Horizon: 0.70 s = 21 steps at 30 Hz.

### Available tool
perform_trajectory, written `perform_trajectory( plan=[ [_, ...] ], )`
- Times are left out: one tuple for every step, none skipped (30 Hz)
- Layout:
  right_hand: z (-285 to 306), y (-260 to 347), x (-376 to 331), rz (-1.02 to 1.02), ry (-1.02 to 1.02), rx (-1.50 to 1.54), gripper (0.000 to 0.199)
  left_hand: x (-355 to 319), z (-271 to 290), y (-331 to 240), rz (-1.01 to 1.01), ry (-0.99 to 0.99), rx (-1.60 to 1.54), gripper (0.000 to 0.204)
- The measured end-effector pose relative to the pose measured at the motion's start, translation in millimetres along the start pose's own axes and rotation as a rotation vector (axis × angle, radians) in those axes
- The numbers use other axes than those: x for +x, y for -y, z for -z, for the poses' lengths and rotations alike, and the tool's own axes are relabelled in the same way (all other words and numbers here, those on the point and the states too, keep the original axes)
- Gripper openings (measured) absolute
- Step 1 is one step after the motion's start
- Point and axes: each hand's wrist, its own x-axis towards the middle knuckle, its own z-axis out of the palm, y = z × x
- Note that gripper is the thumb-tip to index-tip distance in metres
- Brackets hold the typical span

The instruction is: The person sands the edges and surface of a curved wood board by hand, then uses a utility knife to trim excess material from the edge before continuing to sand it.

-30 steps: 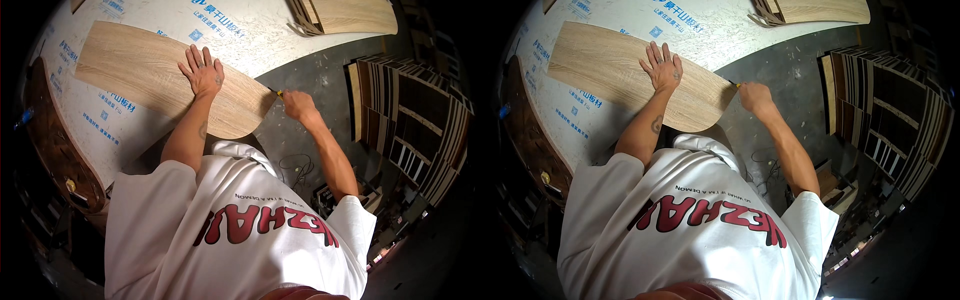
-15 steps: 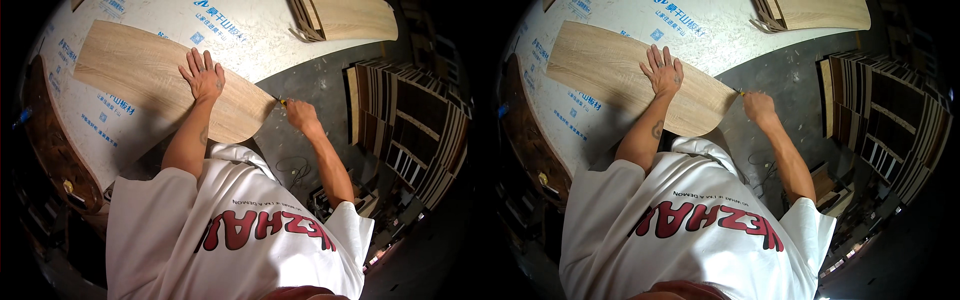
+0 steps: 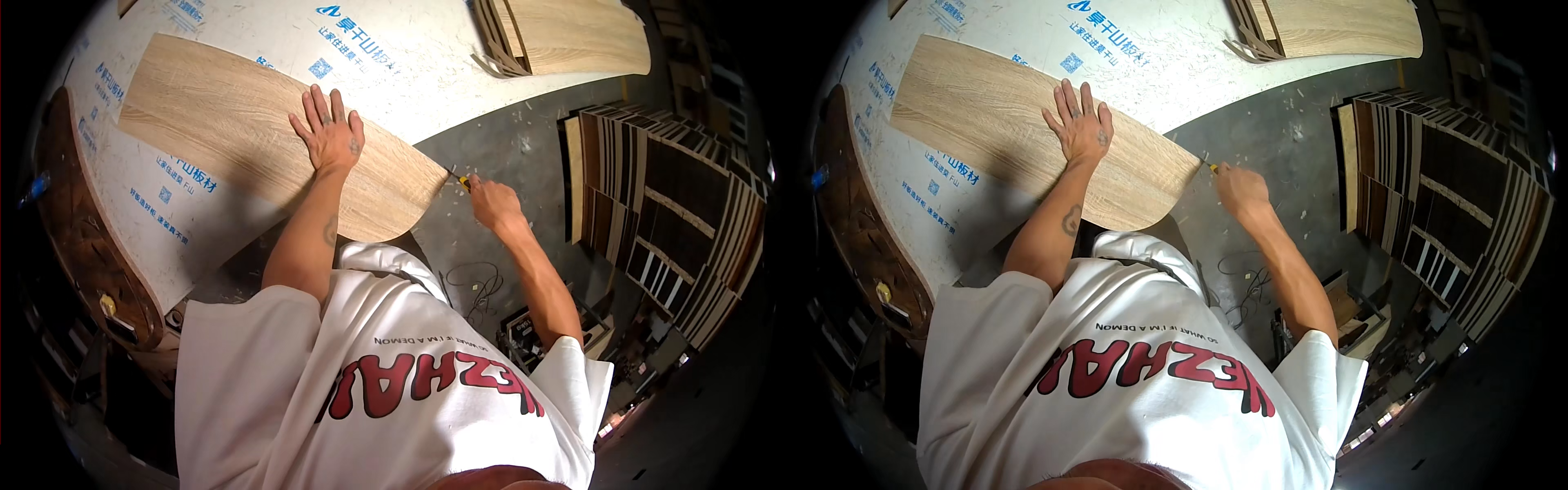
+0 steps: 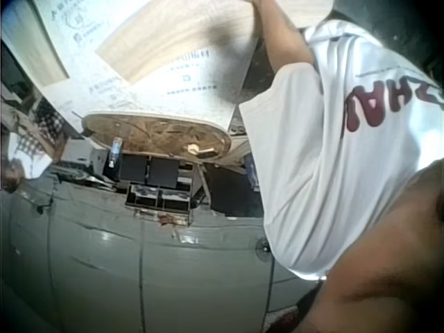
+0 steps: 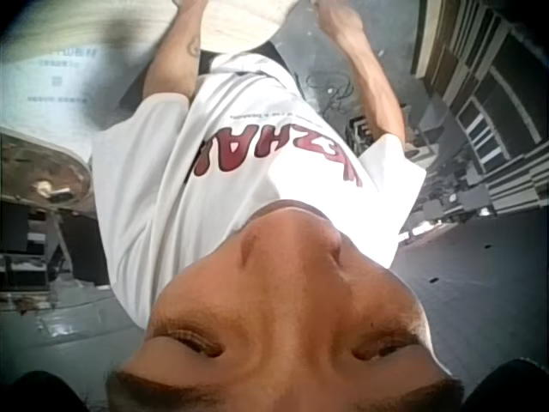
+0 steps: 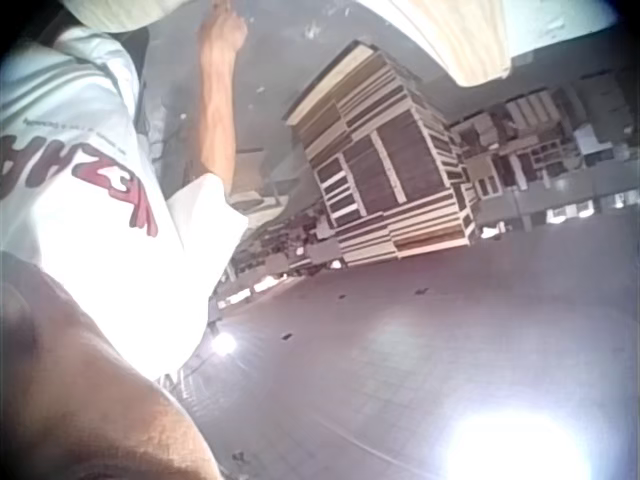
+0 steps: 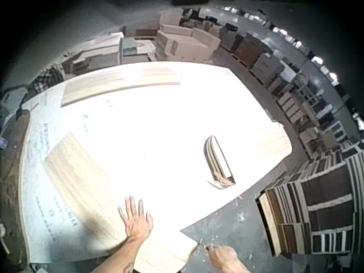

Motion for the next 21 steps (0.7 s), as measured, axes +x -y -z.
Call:
perform_trajectory(
  plan=[
    [-3,-3,-1,0.002,0.003,0.001,0.02,-1,-1,0,-0.001,-0.009,0.001,0.064],
    [-7,-5,-1,0.009,-0.001,0.001,0.02,-1,-2,0,-0.001,-0.019,0.001,0.064],
    [-11,-8,-1,0.015,-0.006,0.002,0.02,-1,-2,0,0.001,-0.015,0.003,0.064],
    [-13,-9,-1,0.018,-0.002,0.005,0.02,-1,-3,0,0.001,-0.016,0.008,0.064],
    [-16,-11,-2,0.023,-0.004,-0.008,0.017,-1,-3,0,0.0,-0.017,0.012,0.064],
    [-18,-13,-2,0.029,-0.006,-0.021,0.015,-1,-4,0,-0.001,-0.013,0.017,0.064],
    [-20,-13,0,0.031,-0.004,-0.015,0.015,-1,-5,-1,0.005,-0.018,0.017,0.064],
    [-21,-13,1,0.027,-0.017,-0.007,0.015,-2,-6,-1,0.011,-0.022,0.017,0.064],
    [-23,-12,3,0.023,-0.03,0.002,0.016,-3,-6,-1,0.008,-0.02,0.023,0.064],
    [-23,-12,6,0.022,-0.031,0.008,0.016,-2,-6,-1,0.016,-0.02,0.032,0.064],
    [-23,-13,10,0.024,-0.026,0.038,0.016,-1,-6,-1,0.023,-0.021,0.042,0.064],
    [-24,-15,12,0.026,-0.02,0.068,0.017,-1,-6,-3,0.018,-0.021,0.047,0.064],
    [-23,-17,15,0.029,-0.024,0.076,0.017,-1,-5,-2,0.025,-0.019,0.052,0.064],
    [-21,-20,16,0.057,-0.011,0.078,0.017,-1,-5,-2,0.032,-0.016,0.057,0.063],
    [-21,-23,18,0.086,0.002,0.08,0.018,-2,-8,0,0.026,-0.051,0.031,0.063],
    [-23,-24,21,0.088,-0.004,0.085,0.018,-2,-10,0,0.024,-0.056,0.037,0.063],
    [-27,-24,25,0.083,0.006,0.087,0.019,-2,-11,0,0.017,-0.08,0.033,0.063],
    [-33,-25,29,0.078,0.016,0.09,0.02,-1,-12,0,0.009,-0.104,0.029,0.063],
    [-56,-29,33,0.079,0.014,0.101,0.02,-1,-15,1,-0.021,-0.172,0.0,0.061],
    [-92,-33,38,0.145,-0.029,0.047,0.02,-3,-17,1,-0.033,-0.172,0.007,0.061],
    [-126,-36,41,0.207,-0.075,-0.003,0.02,-4,-18,3,-0.044,-0.202,-0.022,0.06]
  ],
)
